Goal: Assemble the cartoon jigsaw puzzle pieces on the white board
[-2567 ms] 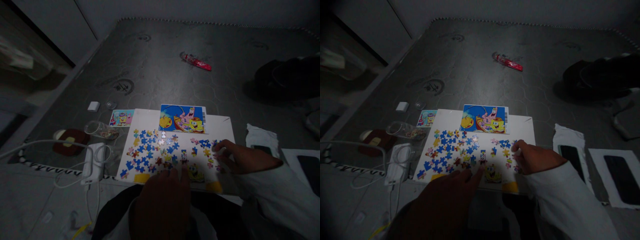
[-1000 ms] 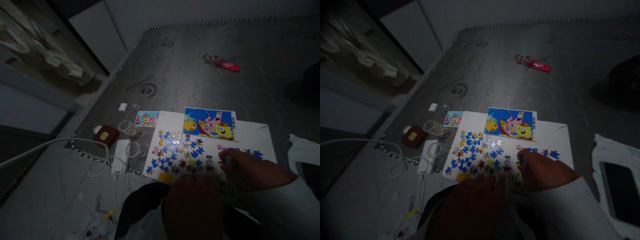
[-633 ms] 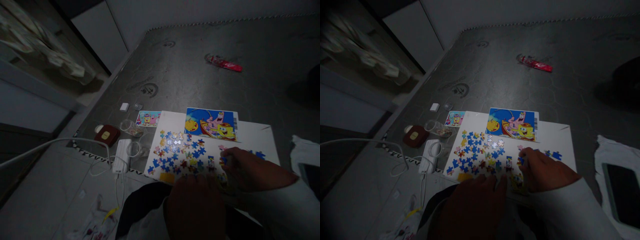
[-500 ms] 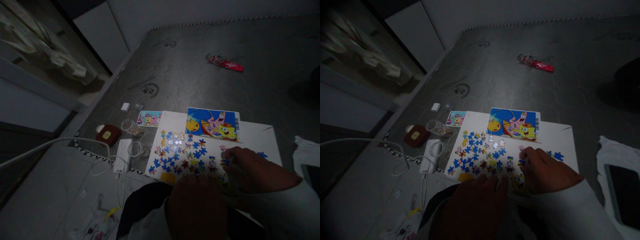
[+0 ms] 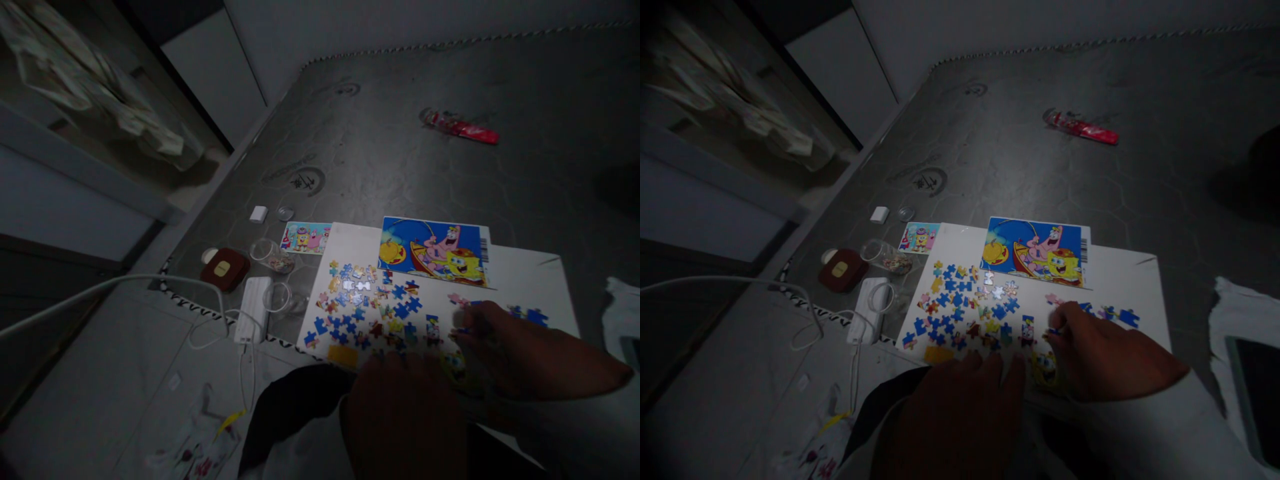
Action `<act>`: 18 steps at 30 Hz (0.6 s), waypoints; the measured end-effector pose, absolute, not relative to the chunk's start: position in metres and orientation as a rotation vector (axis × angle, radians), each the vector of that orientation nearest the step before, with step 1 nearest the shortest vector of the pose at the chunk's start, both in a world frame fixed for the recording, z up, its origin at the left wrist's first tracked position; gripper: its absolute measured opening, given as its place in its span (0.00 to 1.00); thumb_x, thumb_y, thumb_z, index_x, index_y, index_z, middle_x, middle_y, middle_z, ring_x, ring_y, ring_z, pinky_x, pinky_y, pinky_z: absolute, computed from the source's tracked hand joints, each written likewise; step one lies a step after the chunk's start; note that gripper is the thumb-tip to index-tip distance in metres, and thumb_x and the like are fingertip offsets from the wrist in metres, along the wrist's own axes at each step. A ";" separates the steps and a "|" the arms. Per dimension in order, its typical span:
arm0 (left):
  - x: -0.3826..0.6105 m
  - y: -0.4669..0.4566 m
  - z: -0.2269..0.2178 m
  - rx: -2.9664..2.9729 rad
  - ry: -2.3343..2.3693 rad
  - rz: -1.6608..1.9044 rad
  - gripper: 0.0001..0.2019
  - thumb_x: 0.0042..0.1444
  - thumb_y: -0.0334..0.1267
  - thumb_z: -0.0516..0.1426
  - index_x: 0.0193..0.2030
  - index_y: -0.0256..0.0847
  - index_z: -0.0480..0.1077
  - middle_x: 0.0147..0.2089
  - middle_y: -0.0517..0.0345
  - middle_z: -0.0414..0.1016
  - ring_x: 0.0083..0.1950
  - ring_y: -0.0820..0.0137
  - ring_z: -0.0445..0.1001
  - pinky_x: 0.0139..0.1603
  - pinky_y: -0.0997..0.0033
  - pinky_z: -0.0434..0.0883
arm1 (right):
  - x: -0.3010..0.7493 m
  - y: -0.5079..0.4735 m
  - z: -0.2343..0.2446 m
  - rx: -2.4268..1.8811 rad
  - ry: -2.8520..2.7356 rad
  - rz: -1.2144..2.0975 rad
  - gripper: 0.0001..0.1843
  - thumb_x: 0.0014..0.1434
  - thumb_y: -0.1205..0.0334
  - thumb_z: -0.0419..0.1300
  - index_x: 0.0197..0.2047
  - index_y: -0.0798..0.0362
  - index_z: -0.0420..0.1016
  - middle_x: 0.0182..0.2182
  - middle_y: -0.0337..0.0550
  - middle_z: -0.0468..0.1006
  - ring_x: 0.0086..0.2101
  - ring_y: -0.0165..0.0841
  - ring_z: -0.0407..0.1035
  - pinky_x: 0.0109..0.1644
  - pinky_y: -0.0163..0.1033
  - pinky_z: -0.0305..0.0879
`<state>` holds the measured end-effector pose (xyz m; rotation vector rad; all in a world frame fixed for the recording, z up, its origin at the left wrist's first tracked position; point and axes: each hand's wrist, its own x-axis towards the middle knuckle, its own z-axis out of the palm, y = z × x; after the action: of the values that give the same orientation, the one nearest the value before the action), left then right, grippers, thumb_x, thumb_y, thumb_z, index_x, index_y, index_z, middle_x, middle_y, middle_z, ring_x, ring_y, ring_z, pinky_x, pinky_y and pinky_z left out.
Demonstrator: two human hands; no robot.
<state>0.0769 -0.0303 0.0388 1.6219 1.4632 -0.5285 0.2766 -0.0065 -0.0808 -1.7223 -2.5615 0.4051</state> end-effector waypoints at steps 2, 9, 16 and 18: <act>0.077 -0.029 0.040 1.600 1.474 -0.528 0.24 0.75 0.23 0.57 0.72 0.39 0.79 0.64 0.39 0.88 0.63 0.46 0.89 0.57 0.48 0.91 | 0.277 -0.007 -0.073 -1.714 -2.593 0.383 0.13 0.78 0.55 0.48 0.46 0.42 0.74 0.35 0.43 0.87 0.30 0.47 0.83 0.33 0.47 0.65; 0.067 -0.047 0.019 1.730 1.439 -0.427 0.27 0.69 0.20 0.58 0.71 0.39 0.79 0.61 0.41 0.89 0.62 0.48 0.90 0.61 0.46 0.89 | 0.276 0.003 -0.058 -1.856 -2.746 0.533 0.13 0.76 0.49 0.55 0.42 0.43 0.77 0.34 0.41 0.88 0.31 0.43 0.83 0.32 0.42 0.60; 0.055 -0.066 -0.004 1.901 1.393 -0.223 0.24 0.76 0.26 0.50 0.72 0.35 0.77 0.56 0.36 0.89 0.56 0.46 0.91 0.53 0.44 0.89 | 0.266 -0.008 -0.050 -1.876 -2.741 0.197 0.13 0.78 0.58 0.51 0.44 0.44 0.77 0.33 0.41 0.87 0.31 0.41 0.81 0.35 0.43 0.57; 0.056 -0.066 -0.005 1.915 1.380 -0.237 0.25 0.76 0.25 0.50 0.74 0.35 0.75 0.56 0.36 0.89 0.56 0.47 0.90 0.54 0.45 0.89 | 0.267 -0.006 -0.052 -1.887 -2.760 0.253 0.13 0.77 0.56 0.52 0.44 0.44 0.77 0.33 0.42 0.87 0.30 0.41 0.81 0.33 0.43 0.55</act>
<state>0.0558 -0.0664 -0.0052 1.9148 1.3799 -0.2368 0.2675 -0.0064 -0.0524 -1.8868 -2.7595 0.2535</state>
